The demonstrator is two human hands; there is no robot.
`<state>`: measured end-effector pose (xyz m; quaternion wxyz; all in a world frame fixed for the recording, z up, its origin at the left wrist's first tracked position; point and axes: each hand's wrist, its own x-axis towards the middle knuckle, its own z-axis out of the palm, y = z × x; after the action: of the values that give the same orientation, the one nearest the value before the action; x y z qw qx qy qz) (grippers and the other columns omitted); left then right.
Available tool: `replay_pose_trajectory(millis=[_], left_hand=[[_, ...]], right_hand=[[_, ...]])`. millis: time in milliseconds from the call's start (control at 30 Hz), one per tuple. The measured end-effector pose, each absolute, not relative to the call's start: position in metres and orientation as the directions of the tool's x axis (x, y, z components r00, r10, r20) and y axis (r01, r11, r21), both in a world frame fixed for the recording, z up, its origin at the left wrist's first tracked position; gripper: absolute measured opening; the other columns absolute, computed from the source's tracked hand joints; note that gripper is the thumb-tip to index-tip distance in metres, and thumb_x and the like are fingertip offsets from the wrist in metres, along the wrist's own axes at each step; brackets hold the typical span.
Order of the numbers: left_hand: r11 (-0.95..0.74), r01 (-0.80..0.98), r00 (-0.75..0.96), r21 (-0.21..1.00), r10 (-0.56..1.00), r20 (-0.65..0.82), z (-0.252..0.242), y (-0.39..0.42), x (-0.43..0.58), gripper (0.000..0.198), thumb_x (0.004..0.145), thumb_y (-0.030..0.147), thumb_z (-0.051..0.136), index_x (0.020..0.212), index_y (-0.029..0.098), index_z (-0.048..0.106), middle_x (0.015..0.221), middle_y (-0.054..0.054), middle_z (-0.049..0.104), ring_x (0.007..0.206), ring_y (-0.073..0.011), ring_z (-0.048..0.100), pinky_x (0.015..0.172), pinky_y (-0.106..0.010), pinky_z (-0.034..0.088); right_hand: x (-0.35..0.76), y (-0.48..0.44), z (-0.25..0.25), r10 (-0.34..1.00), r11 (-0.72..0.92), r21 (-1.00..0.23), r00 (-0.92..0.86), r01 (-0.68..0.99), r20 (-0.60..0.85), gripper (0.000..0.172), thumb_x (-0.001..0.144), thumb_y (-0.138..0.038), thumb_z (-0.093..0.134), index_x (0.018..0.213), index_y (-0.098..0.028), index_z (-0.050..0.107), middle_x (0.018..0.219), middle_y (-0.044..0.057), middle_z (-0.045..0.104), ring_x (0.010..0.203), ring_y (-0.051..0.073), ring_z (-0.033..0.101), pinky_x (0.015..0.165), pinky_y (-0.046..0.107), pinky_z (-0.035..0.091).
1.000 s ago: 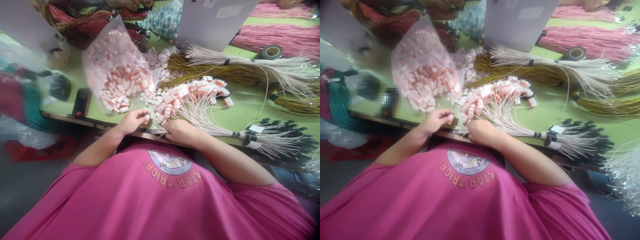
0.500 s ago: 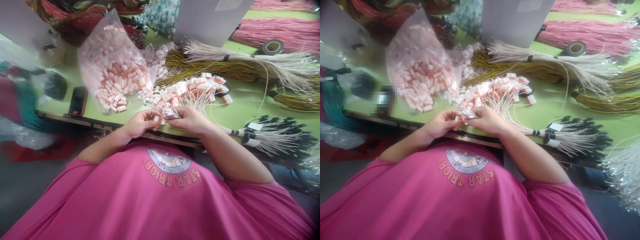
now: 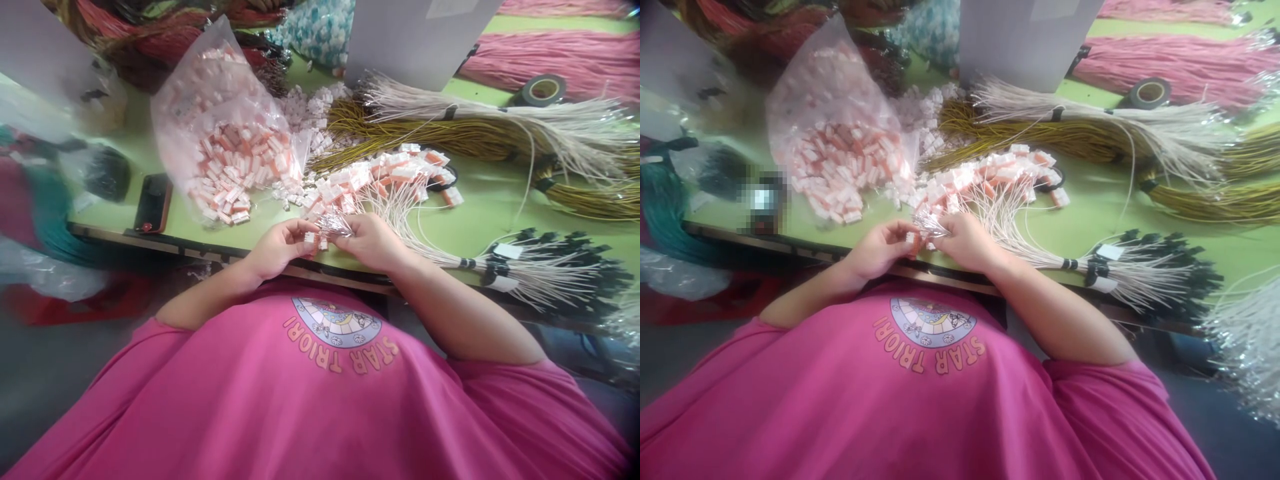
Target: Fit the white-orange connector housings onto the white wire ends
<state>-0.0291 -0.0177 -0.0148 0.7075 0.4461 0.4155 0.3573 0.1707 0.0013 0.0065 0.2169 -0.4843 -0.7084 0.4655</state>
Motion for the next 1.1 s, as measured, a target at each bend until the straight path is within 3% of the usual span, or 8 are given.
replay_pose_trajectory(millis=[200, 533, 833, 933, 1000, 1100], left_hand=[[0.265, 0.080, 0.312, 0.961, 0.909, -0.277, -0.014, -0.020, -0.028, 0.029, 0.068, 0.018, 0.077, 0.095, 0.013, 0.066, 0.075, 0.000, 0.066, 0.065, -0.0100, 0.062, 0.067, -0.025, 0.051], [0.201, 0.064, 0.334, 0.978, 0.919, -0.210, -0.012, -0.021, -0.014, 0.020, 0.069, 0.013, 0.070, 0.089, 0.013, 0.067, 0.072, 0.000, 0.064, 0.061, -0.0098, 0.058, 0.063, -0.025, 0.051], [-0.112, 0.395, 0.455, 0.912, 0.886, -0.088, -0.006, -0.021, -0.033, 0.021, 0.079, 0.019, 0.065, 0.100, 0.016, 0.070, 0.084, -0.004, 0.065, 0.076, -0.0141, 0.060, 0.072, -0.029, 0.051], [-0.301, 0.515, 0.483, 0.803, 0.875, 0.018, 0.001, -0.008, -0.054, 0.021, 0.083, 0.023, 0.063, 0.103, 0.018, 0.068, 0.096, -0.005, 0.065, 0.081, -0.0146, 0.061, 0.076, -0.031, 0.051], [-0.360, 0.680, 0.385, 0.639, 0.917, 0.106, 0.002, 0.008, -0.076, 0.026, 0.084, 0.020, 0.061, 0.109, 0.020, 0.065, 0.108, -0.007, 0.064, 0.085, -0.0160, 0.061, 0.082, -0.034, 0.050], [-0.229, 0.901, 0.147, 0.370, 0.961, 0.236, -0.006, 0.038, -0.112, 0.027, 0.080, 0.015, 0.062, 0.107, 0.019, 0.065, 0.110, -0.011, 0.062, 0.102, -0.0245, 0.056, 0.095, -0.043, 0.043]], right_hand=[[0.171, 0.001, 0.002, 0.884, 0.112, -0.903, -0.456, 0.415, -0.099, 0.013, 0.075, -0.024, 0.059, 0.073, -0.016, 0.068, 0.068, 0.001, 0.064, 0.066, 0.012, 0.056, 0.063, 0.026, 0.042], [0.167, -0.004, -0.009, 0.899, 0.179, -0.868, -0.436, 0.463, -0.047, 0.011, 0.075, -0.023, 0.057, 0.073, -0.015, 0.066, 0.069, 0.001, 0.063, 0.066, 0.012, 0.055, 0.062, 0.026, 0.042], [0.170, -0.004, -0.002, 0.851, 0.178, -0.886, -0.519, 0.428, -0.079, 0.013, 0.078, -0.027, 0.058, 0.073, -0.017, 0.065, 0.069, 0.000, 0.064, 0.066, 0.012, 0.056, 0.064, 0.026, 0.042], [0.173, 0.000, 0.001, 0.838, 0.221, -0.891, -0.545, 0.396, -0.034, 0.016, 0.081, -0.031, 0.058, 0.078, -0.019, 0.068, 0.079, 0.001, 0.068, 0.074, 0.013, 0.059, 0.071, 0.027, 0.043], [0.173, 0.002, 0.003, 0.865, 0.224, -0.879, -0.501, 0.420, -0.019, 0.020, 0.082, -0.035, 0.057, 0.078, -0.018, 0.068, 0.079, 0.002, 0.067, 0.075, 0.014, 0.058, 0.071, 0.028, 0.042], [0.173, 0.003, 0.006, 0.884, 0.156, -0.855, -0.456, 0.495, -0.102, 0.022, 0.080, -0.038, 0.058, 0.073, -0.017, 0.063, 0.067, 0.001, 0.060, 0.067, 0.014, 0.053, 0.063, 0.028, 0.039]])
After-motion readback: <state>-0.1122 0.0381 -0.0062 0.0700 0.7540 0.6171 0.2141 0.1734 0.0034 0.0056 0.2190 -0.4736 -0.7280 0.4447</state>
